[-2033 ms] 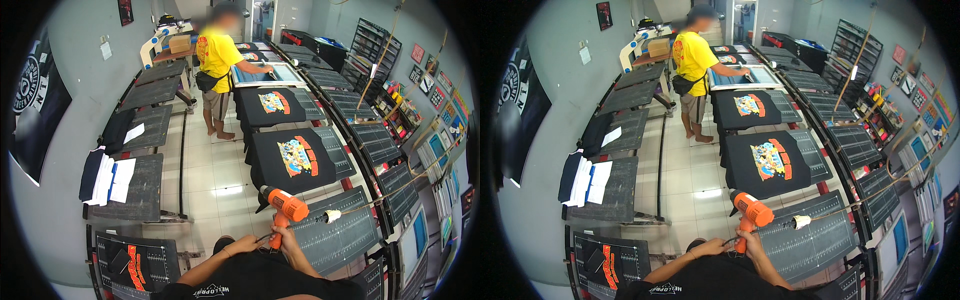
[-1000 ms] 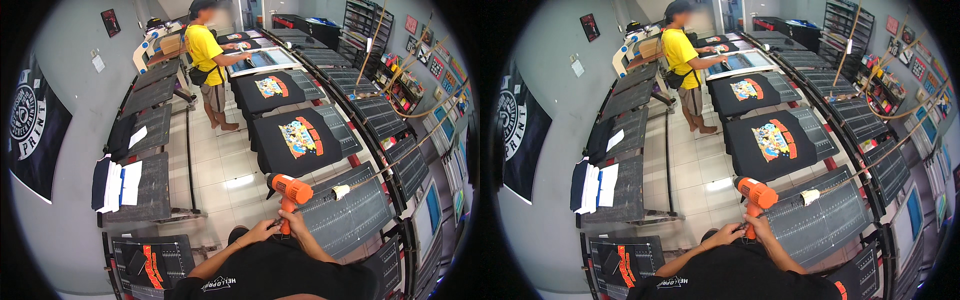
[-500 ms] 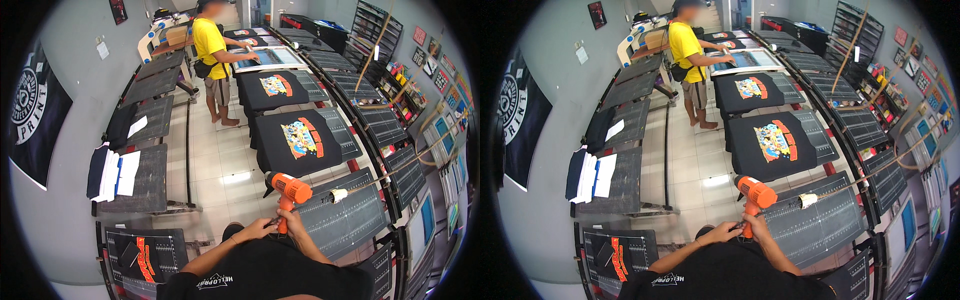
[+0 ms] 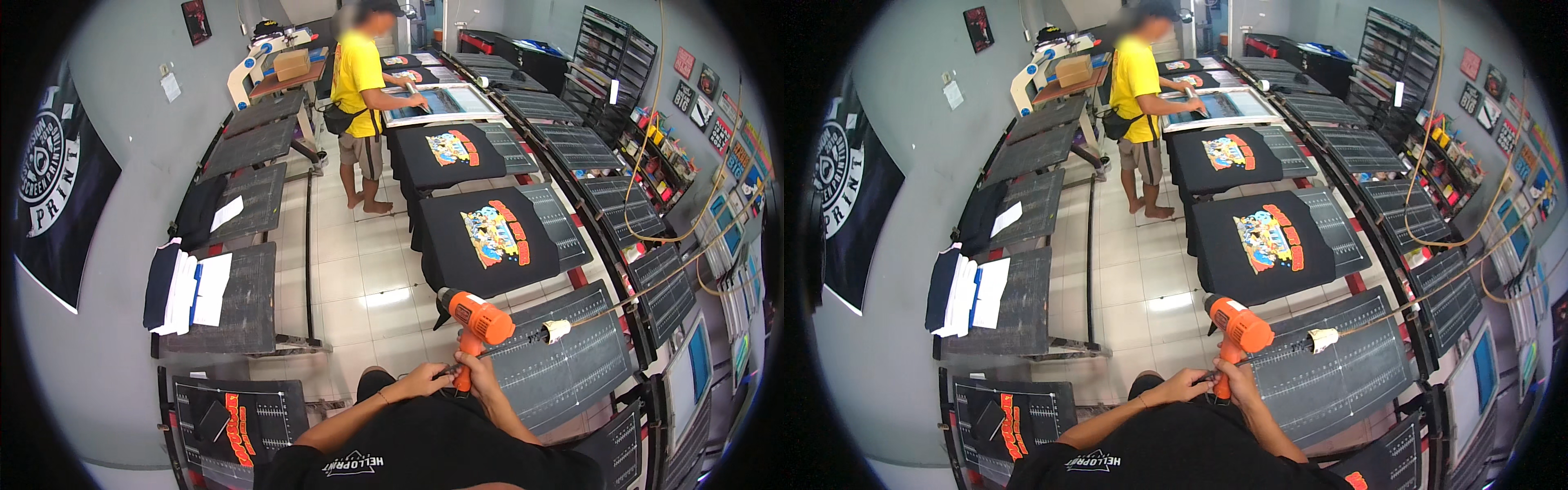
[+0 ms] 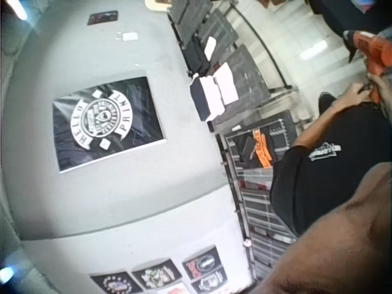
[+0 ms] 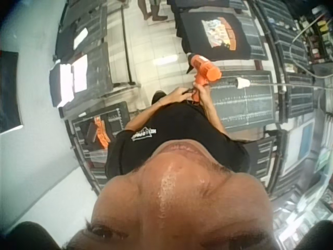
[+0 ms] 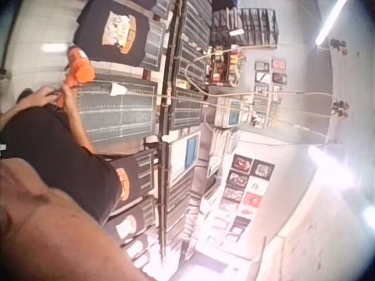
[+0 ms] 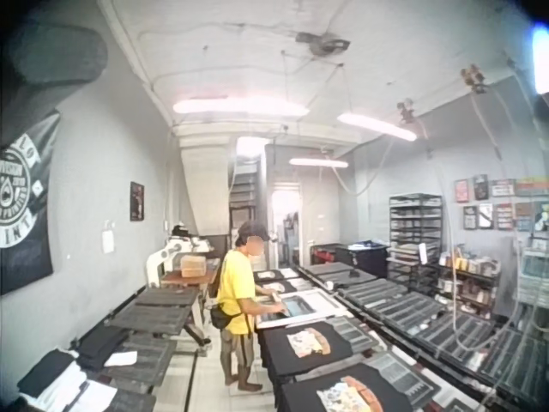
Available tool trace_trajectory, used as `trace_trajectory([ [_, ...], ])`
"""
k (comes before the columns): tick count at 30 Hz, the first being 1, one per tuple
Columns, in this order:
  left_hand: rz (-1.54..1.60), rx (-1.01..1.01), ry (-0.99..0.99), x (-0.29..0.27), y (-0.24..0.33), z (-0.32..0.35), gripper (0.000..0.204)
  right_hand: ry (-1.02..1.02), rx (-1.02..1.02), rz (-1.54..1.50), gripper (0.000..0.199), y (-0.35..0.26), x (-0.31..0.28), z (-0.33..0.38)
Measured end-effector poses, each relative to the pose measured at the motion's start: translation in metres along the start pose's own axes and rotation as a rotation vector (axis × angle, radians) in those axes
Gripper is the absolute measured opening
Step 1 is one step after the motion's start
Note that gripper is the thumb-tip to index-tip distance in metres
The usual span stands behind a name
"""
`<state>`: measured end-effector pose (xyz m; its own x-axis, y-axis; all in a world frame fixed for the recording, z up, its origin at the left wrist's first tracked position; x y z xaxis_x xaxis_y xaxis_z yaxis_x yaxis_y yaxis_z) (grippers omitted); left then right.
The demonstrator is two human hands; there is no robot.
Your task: The person uses a heat gun to dry ink on a series of black t-shirts mounted on printing stations, moving from one shirt to the next while checking the surface with their hand.
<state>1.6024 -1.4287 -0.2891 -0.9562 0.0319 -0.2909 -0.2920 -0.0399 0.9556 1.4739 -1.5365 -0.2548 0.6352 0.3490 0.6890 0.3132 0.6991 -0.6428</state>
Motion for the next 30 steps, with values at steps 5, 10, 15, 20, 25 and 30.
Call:
trace_trajectory([
  [5, -0.02, -0.016, -0.037, -0.001, 0.005, -0.003, 0.027, -0.01, 0.004, 0.005, 0.042, -0.001, -0.005, -0.001],
  [10, -0.056, -0.037, -0.145, -0.002, -0.01, -0.003, 0.029, -0.028, 0.081, 0.018, 0.045, 0.001, -0.002, 0.0],
  [15, 0.069, -0.011, -0.093, 0.001, -0.012, -0.002, 0.026, -0.003, 0.018, 0.013, 0.045, 0.002, 0.002, -0.001],
  [20, 0.072, -0.031, -0.096, 0.006, -0.044, 0.0, 0.024, -0.016, 0.041, 0.0, 0.043, 0.003, 0.005, -0.002],
  [25, 0.018, -0.048, -0.137, 0.006, -0.028, -0.004, 0.023, -0.022, 0.06, 0.043, 0.042, -0.004, 0.003, 0.002],
  [30, 0.03, -0.003, -0.153, 0.007, -0.019, -0.012, 0.023, 0.0, 0.035, 0.013, 0.042, -0.008, -0.001, 0.005],
])
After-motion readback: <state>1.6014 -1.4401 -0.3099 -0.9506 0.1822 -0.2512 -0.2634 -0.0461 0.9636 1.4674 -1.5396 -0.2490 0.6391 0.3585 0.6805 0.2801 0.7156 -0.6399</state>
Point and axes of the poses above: each hand's wrist, its own z-axis away from the middle knuckle, its own x-axis out of the palm, y = z × x, the point moved 1 cm from there along -z, towards the middle knuckle, and after that the axes turned 13 degrees about -z, right-handed, at the moved point
